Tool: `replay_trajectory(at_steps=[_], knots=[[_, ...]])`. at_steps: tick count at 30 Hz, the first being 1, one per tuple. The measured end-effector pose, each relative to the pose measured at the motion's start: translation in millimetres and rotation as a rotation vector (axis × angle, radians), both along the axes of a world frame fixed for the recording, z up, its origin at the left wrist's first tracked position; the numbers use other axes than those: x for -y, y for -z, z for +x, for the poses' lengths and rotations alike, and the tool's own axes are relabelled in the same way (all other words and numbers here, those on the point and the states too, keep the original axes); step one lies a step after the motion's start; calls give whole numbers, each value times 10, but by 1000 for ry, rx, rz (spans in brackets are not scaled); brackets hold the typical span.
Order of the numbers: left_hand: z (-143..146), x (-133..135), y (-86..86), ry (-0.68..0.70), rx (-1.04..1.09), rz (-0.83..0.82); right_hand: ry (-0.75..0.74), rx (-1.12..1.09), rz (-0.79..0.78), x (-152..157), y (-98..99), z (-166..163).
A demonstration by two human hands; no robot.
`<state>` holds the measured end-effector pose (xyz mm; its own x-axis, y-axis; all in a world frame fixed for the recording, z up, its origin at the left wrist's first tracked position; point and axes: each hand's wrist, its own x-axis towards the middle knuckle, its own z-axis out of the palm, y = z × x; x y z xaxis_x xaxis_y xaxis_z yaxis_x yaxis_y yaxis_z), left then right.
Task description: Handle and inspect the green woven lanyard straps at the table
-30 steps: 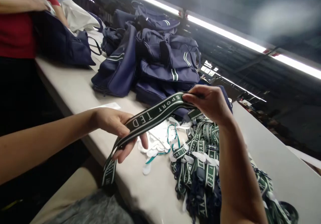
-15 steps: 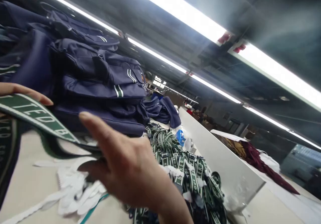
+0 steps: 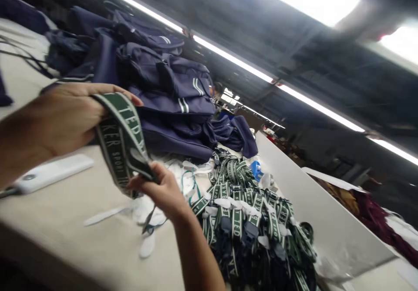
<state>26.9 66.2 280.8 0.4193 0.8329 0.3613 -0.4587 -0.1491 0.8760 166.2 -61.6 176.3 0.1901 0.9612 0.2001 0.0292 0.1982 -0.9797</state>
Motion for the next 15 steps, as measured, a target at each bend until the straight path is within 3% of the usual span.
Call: replay_trajectory(at_steps=[4, 10, 12, 15], knots=[[7, 146, -113, -56, -47, -20, -141, -185, 13, -15, 22, 96], [-123, 45, -44, -51, -44, -50, -301, -347, 10, -4, 184, 89], [-147, 32, -28, -63, -42, -57, -313, -375, -8, -21, 232, 43], [-149, 35, -21, -81, -20, -99, -211, -393, -14, -74, 287, -43]])
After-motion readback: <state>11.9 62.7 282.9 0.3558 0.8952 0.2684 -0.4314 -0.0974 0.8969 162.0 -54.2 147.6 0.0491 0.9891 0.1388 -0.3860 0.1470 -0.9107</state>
